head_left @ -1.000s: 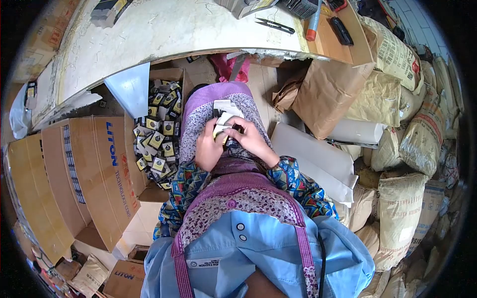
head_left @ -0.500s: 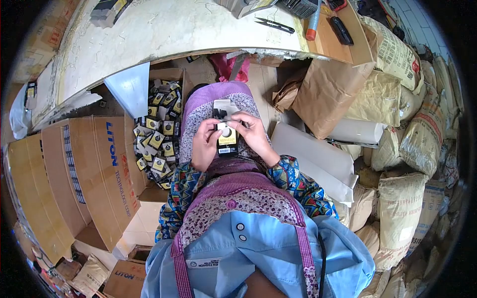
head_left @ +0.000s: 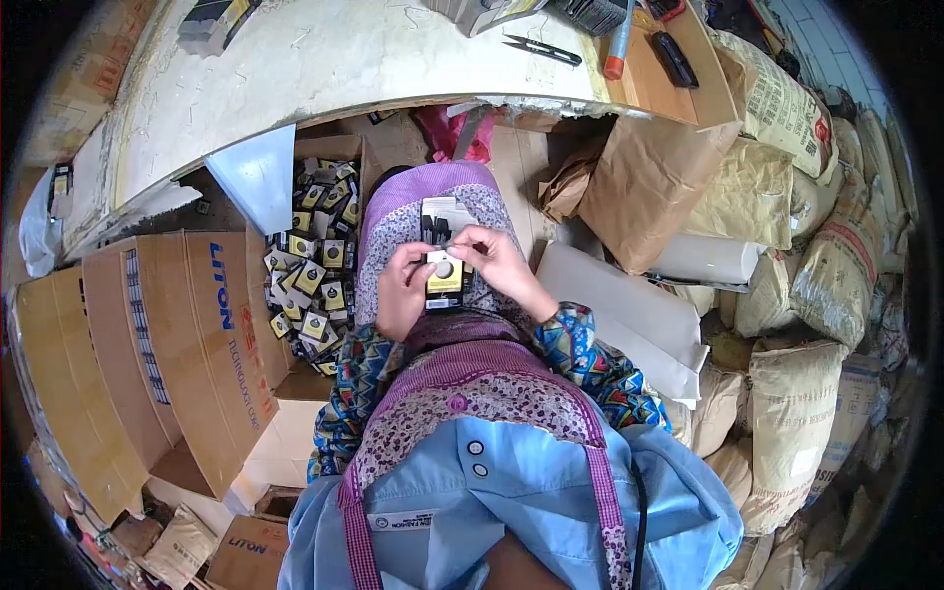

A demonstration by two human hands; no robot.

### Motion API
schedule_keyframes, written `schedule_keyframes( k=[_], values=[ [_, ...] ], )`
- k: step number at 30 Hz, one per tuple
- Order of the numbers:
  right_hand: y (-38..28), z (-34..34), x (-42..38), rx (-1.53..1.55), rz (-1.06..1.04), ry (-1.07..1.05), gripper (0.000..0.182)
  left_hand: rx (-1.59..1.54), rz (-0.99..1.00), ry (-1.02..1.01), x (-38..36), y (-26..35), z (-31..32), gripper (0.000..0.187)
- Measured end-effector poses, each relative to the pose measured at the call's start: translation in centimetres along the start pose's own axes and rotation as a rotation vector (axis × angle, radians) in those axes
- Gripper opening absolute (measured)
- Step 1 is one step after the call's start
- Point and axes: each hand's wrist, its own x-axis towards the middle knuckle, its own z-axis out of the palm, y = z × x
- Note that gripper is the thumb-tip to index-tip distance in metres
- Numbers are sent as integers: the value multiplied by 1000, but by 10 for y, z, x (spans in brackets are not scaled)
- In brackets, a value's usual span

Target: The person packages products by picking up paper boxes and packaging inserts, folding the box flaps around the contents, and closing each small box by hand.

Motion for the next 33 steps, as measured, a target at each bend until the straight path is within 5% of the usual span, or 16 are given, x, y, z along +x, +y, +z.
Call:
schedule_keyframes(
  k=[2,4,7,11,13,14,15,18,22,26,28,30,33],
  values=[
    [4,9,1,-357,-81,181,16,414,194,28,1,-7,-23,24],
    [14,11,-2,-1098,-181,235,22,756,56,210,-4,31,-45,26],
    [38,13,-2,-1289,-187,219,26,1002,129,357,-4,50,-51,21],
    [0,12,-4,-994,-161,323,20,786,249,114,0,8,-28,29],
    [13,12,0,-719,-169,315,20,928,496,9,2,12,0,61],
    [21,11,2,-443,-175,302,21,875,347,-42,0,4,6,73],
    [-1,7,0,-143,230,37,15,818,276,-27,0,10,11,73],
    [-1,14,-4,-73,-61,76,12,794,203,16,4,10,13,68],
    [1,9,-2,-44,21,60,13,759,57,51,4,4,12,63],
    [-3,18,-4,-147,2,178,13,865,344,100,2,25,24,66],
    [-4,20,-3,-196,-85,168,15,857,337,102,3,24,23,64],
    [-4,19,-2,-234,-244,170,15,778,161,101,3,20,19,60],
    [-14,20,-5,-28,-79,237,19,490,127,88,5,4,13,43]
  ],
)
